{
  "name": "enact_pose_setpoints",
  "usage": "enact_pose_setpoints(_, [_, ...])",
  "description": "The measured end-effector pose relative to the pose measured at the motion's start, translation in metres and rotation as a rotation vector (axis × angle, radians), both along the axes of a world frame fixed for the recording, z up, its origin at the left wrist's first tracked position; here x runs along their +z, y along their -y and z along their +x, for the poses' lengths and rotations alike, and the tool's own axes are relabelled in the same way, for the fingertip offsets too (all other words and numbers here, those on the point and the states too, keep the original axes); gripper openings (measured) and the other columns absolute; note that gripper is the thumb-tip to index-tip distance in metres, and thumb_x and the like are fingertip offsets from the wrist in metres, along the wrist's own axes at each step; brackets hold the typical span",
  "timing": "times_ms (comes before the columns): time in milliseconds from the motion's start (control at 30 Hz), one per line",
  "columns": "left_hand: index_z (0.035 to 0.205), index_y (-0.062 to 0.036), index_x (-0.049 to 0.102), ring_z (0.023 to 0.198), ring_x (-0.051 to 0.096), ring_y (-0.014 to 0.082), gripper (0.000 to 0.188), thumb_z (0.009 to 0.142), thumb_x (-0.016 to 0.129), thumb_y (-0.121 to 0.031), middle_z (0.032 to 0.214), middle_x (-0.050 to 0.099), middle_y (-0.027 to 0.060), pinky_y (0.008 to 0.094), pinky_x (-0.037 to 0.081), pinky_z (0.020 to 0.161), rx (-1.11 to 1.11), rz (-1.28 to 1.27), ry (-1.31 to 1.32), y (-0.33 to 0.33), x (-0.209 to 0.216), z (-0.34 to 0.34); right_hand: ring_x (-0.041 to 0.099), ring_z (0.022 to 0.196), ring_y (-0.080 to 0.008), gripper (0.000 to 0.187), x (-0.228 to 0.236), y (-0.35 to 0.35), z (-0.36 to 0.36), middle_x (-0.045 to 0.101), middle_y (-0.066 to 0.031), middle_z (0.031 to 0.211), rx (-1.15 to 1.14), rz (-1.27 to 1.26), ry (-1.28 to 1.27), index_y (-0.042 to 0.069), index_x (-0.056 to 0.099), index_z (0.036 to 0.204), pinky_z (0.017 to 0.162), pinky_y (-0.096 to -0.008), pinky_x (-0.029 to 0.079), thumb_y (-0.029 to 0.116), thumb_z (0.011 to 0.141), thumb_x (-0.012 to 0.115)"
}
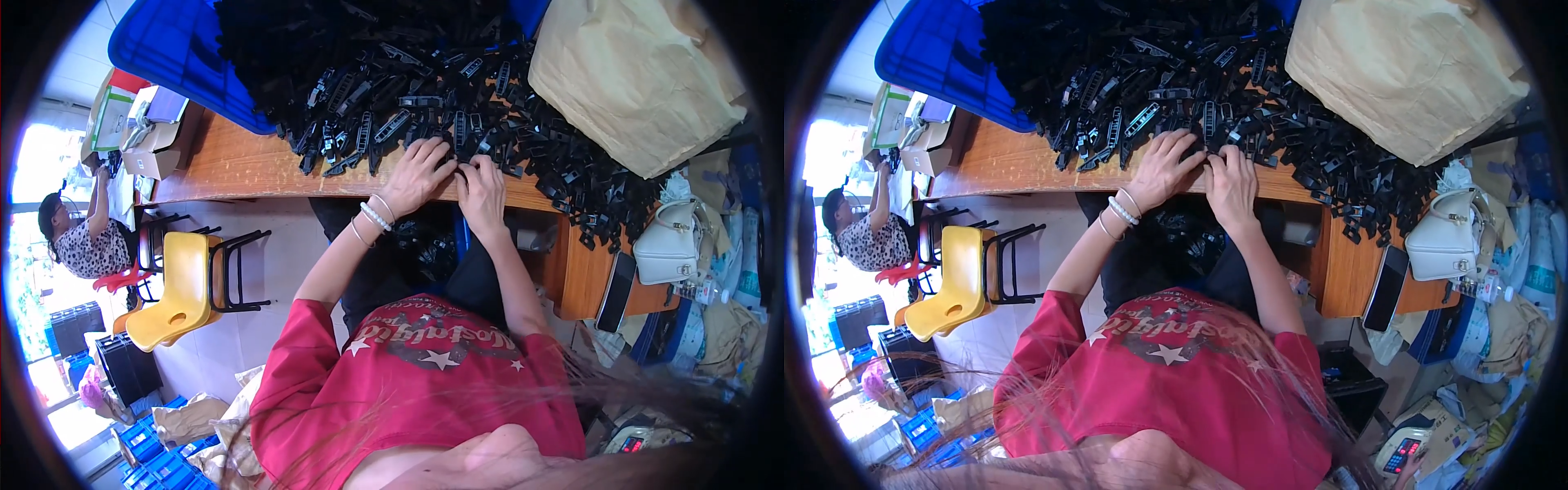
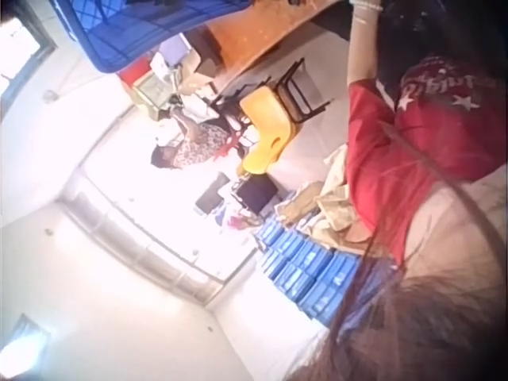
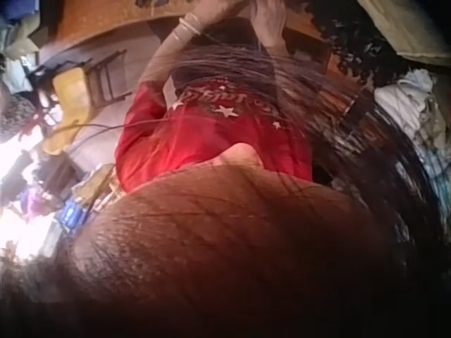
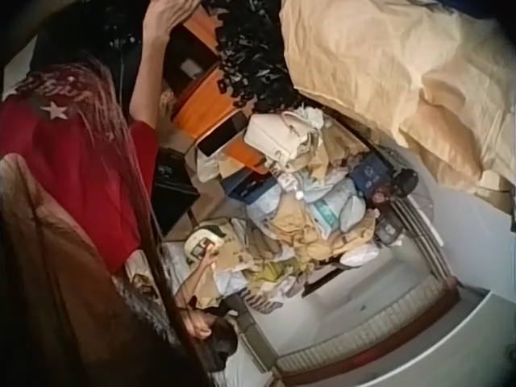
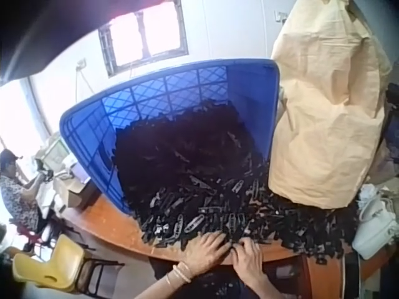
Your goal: Assembling small black plastic components by joining two separate pieces together by hand.
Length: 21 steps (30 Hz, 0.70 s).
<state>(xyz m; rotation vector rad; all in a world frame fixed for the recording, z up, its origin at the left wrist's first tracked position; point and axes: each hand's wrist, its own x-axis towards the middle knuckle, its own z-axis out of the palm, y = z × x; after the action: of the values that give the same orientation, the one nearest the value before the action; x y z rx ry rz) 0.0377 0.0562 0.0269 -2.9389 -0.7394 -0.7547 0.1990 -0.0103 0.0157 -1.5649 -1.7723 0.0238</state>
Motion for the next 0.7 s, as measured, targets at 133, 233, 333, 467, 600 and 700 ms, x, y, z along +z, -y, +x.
enact_pose_setpoints(133, [0.116, -0.0033, 0.057, 0.096, 0.055, 0.0285, 0.038, 0.079, 0.063, -0.009, 0.106, 0.057, 0.0116, 0.0397, 0.045, 0.084, 0.007, -0.047, 0.099, 0.021, -0.011, -0.005, 0.058, 0.085, -0.0315, 0.015, -0.014, 0.0, 0.001, 0.055, -0.0132, 0.098, -0.022, 0.039, -0.045, 0.001, 0.063, 0.098, 0.074, -0.0419, 0.047, 0.004, 0.083, 0.064])
enact_pose_setpoints(233, [0.107, -0.002, 0.056, 0.087, 0.057, 0.0338, 0.035, 0.075, 0.067, 0.001, 0.096, 0.059, 0.0144, 0.0408, 0.048, 0.076, 0.036, -0.2, 0.422, 0.033, -0.021, -0.008, 0.06, 0.07, -0.0192, 0.026, -0.009, 0.005, 0.001, 0.056, -0.012, 0.101, -0.041, -0.121, -0.426, -0.002, 0.061, 0.105, 0.065, -0.028, 0.05, -0.009, 0.08, 0.065])
enact_pose_setpoints(333, [0.105, -0.0006, 0.057, 0.088, 0.057, 0.036, 0.03, 0.077, 0.067, 0.002, 0.097, 0.06, 0.0171, 0.0429, 0.048, 0.079, 0.201, -0.36, 0.562, 0.036, -0.033, -0.01, 0.06, 0.071, -0.0174, 0.029, -0.006, 0.009, 0.004, 0.056, -0.0117, 0.101, 0.001, -0.073, -0.493, -0.001, 0.061, 0.108, 0.067, -0.027, 0.05, -0.009, 0.08, 0.065])
enact_pose_setpoints(467, [0.099, -0.0001, 0.062, 0.09, 0.057, 0.035, 0.025, 0.077, 0.071, -0.003, 0.095, 0.06, 0.0157, 0.0398, 0.047, 0.081, 0.17, -0.442, 0.605, 0.037, -0.023, -0.014, 0.059, 0.094, -0.0245, 0.029, -0.006, 0.007, 0.017, 0.057, -0.0121, 0.103, 0.012, 0.015, -0.394, 0.0, 0.067, 0.106, 0.082, -0.0325, 0.05, -0.005, 0.078, 0.069])
enact_pose_setpoints(600, [0.098, -0.0005, 0.065, 0.091, 0.056, 0.0334, 0.023, 0.076, 0.072, -0.004, 0.095, 0.061, 0.0141, 0.0388, 0.047, 0.081, 0.216, -0.441, 0.536, 0.037, -0.018, -0.018, 0.062, 0.074, -0.018, 0.024, -0.005, 0.015, 0.021, 0.059, -0.0111, 0.096, 0.027, -0.062, -0.521, -0.001, 0.065, 0.101, 0.068, -0.0281, 0.05, -0.005, 0.078, 0.071])
enact_pose_setpoints(700, [0.095, -0.0002, 0.068, 0.09, 0.056, 0.0319, 0.021, 0.075, 0.073, -0.005, 0.095, 0.061, 0.0126, 0.0381, 0.047, 0.079, 0.184, -0.45, 0.452, 0.032, -0.015, -0.021, 0.062, 0.073, -0.0174, 0.02, -0.007, 0.021, 0.023, 0.06, -0.0103, 0.09, 0.071, -0.055, -0.488, -0.003, 0.064, 0.098, 0.065, -0.0276, 0.049, -0.003, 0.079, 0.071])
